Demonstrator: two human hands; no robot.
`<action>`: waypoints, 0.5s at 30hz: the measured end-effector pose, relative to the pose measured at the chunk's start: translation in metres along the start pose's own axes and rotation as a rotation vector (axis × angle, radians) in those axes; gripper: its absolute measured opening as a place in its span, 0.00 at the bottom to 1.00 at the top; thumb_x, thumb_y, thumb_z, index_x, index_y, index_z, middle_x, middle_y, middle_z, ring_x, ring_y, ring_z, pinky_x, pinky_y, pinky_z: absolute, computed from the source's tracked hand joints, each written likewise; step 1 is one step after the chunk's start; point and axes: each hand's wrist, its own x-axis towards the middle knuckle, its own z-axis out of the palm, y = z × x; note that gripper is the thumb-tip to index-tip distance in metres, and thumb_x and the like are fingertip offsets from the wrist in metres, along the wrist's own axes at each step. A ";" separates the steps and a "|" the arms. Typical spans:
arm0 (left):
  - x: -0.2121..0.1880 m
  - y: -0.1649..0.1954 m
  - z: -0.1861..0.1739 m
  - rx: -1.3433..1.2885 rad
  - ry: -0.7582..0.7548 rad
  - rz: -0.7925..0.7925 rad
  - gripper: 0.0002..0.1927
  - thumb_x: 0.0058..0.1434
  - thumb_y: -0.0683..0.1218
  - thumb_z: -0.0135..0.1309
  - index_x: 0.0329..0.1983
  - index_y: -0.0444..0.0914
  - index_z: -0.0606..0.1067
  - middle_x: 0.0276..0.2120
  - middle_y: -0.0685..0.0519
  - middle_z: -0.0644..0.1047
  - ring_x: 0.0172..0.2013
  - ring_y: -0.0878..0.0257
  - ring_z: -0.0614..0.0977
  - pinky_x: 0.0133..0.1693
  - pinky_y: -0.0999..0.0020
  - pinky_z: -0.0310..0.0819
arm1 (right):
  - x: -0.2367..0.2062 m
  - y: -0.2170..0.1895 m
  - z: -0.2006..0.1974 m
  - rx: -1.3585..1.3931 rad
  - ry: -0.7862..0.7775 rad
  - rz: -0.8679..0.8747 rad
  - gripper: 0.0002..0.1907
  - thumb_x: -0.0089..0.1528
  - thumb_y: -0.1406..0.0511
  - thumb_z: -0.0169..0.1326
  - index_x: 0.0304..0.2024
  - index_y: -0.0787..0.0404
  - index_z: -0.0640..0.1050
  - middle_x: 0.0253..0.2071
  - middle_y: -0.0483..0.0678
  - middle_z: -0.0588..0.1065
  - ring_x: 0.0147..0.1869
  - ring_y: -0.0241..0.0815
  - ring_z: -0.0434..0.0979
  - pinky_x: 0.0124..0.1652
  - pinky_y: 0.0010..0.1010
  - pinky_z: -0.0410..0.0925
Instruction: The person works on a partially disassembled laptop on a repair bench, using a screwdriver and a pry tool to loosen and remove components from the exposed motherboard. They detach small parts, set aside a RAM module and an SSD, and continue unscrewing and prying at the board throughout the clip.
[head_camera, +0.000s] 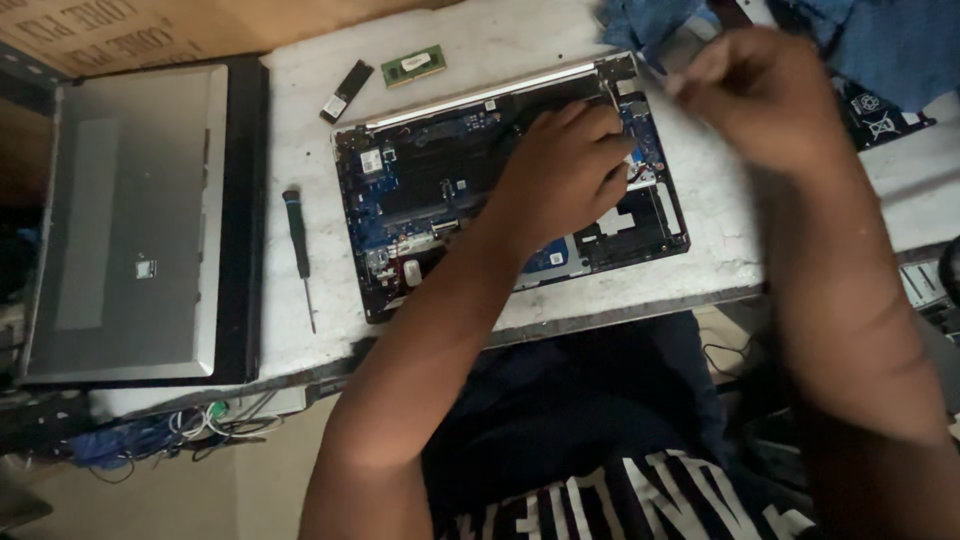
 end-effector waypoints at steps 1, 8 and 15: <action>-0.001 0.000 0.001 0.009 0.004 -0.006 0.10 0.58 0.44 0.61 0.42 0.38 0.79 0.42 0.52 0.74 0.46 0.54 0.76 0.46 0.54 0.71 | 0.000 0.003 -0.001 -0.055 0.086 -0.015 0.04 0.69 0.75 0.60 0.41 0.67 0.76 0.41 0.45 0.78 0.43 0.30 0.78 0.45 0.24 0.71; 0.002 -0.001 0.004 0.053 -0.012 -0.011 0.11 0.61 0.46 0.60 0.45 0.38 0.79 0.44 0.52 0.74 0.48 0.54 0.77 0.47 0.54 0.72 | 0.001 0.003 0.003 -0.287 0.294 -0.111 0.06 0.69 0.74 0.63 0.40 0.65 0.77 0.37 0.43 0.76 0.41 0.30 0.76 0.41 0.23 0.69; 0.001 0.011 -0.054 0.186 0.109 -0.159 0.13 0.65 0.48 0.60 0.48 0.36 0.78 0.43 0.46 0.76 0.45 0.50 0.79 0.44 0.53 0.73 | -0.003 -0.010 0.008 -0.791 0.197 -0.235 0.08 0.69 0.73 0.67 0.39 0.69 0.79 0.34 0.53 0.78 0.37 0.36 0.78 0.40 0.28 0.70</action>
